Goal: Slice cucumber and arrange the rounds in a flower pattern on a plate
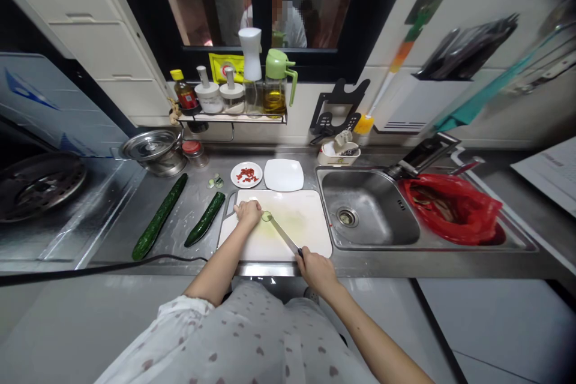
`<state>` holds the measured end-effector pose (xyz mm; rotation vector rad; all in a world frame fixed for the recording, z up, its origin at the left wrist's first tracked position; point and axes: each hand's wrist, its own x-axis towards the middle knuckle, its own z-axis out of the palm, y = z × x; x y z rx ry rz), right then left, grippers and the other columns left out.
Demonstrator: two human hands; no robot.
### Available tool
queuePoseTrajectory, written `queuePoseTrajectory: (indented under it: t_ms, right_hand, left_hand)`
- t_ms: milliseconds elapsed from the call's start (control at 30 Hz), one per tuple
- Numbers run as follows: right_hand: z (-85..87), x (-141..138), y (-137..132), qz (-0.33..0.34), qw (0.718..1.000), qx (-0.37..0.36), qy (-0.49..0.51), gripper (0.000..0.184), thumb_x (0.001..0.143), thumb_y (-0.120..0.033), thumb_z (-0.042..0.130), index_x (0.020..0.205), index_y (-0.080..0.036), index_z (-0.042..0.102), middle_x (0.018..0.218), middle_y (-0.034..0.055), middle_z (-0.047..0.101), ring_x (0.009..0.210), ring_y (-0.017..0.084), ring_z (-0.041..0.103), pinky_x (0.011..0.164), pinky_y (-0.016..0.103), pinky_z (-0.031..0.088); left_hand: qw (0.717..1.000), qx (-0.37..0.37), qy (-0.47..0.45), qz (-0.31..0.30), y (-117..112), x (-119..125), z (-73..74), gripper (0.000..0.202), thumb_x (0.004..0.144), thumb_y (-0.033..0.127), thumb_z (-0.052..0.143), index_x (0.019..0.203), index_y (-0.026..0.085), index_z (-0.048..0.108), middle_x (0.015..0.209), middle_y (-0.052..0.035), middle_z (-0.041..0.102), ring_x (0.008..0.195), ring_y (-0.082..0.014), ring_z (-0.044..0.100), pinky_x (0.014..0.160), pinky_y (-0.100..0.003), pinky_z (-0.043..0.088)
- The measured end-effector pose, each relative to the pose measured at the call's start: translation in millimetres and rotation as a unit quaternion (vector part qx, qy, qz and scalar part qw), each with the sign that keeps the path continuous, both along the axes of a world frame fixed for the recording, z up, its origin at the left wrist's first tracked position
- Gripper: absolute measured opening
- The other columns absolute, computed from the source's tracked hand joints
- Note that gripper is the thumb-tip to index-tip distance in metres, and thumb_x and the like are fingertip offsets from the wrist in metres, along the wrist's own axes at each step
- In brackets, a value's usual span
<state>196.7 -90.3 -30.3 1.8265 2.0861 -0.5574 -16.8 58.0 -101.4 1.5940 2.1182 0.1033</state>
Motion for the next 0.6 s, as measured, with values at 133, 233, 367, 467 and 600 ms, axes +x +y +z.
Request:
queuePoseTrajectory:
  t_ms: [133, 233, 367, 467, 600]
  right_hand:
    - [-0.8, -1.7, 1.0, 0.009, 1.000, -0.008, -0.007, 0.033, 0.100, -0.032, 0.029, 0.112, -0.013, 0.054, 0.098, 0.0154, 0.071, 0.095, 0.027, 0.069, 0.076, 0.033, 0.045]
    - [-1.7, -2.5, 2.3, 0.017, 1.000, -0.010, -0.010, 0.032, 0.100, -0.031, 0.030, 0.113, -0.013, 0.054, 0.098, 0.0158, 0.071, 0.095, 0.028, 0.069, 0.077, 0.034, 0.046]
    - [0.4, -1.8, 5.2, 0.019, 1.000, -0.019, -0.011, 0.032, 0.100, -0.031, 0.031, 0.113, -0.013, 0.054, 0.099, 0.0161, 0.071, 0.097, 0.027, 0.069, 0.078, 0.034, 0.046]
    - [3.1, -0.9, 7.1, 0.019, 0.999, -0.025, -0.008, 0.033, 0.100, -0.031, 0.030, 0.114, -0.013, 0.054, 0.100, 0.0164, 0.071, 0.098, 0.027, 0.068, 0.079, 0.034, 0.046]
    - [4.4, -0.8, 9.2, 0.024, 1.000, -0.020, -0.002, 0.033, 0.100, -0.031, 0.030, 0.113, -0.013, 0.054, 0.099, 0.0165, 0.071, 0.097, 0.028, 0.068, 0.079, 0.036, 0.046]
  left_hand:
    - [1.000, 0.000, -0.001, 0.000, 0.2, -0.2, 0.7, 0.010, 0.076, 0.034, 0.067, 0.082, 0.026, 0.067, 0.098, -0.0059, 0.072, 0.115, -0.0302, 0.052, 0.092, -0.043, 0.027]
    - [1.000, -0.001, -0.003, -0.001, 0.6, -0.8, 0.9, 0.010, 0.075, 0.034, 0.067, 0.081, 0.026, 0.067, 0.098, -0.0061, 0.072, 0.115, -0.0304, 0.052, 0.092, -0.043, 0.027]
    - [1.000, -0.006, -0.011, -0.003, 2.0, -2.8, 0.8, 0.007, 0.076, 0.032, 0.065, 0.080, 0.026, 0.067, 0.097, -0.0053, 0.073, 0.114, -0.0299, 0.053, 0.092, -0.043, 0.027]
    - [1.000, -0.009, -0.009, -0.004, 3.3, -3.5, 1.2, 0.006, 0.075, 0.030, 0.064, 0.080, 0.027, 0.067, 0.096, -0.0048, 0.073, 0.112, -0.0291, 0.054, 0.092, -0.043, 0.028]
    - [1.000, -0.012, 0.002, -0.002, 4.7, -2.5, 2.2, 0.007, 0.075, 0.030, 0.064, 0.080, 0.027, 0.068, 0.096, -0.0051, 0.073, 0.112, -0.0290, 0.055, 0.093, -0.043, 0.028]
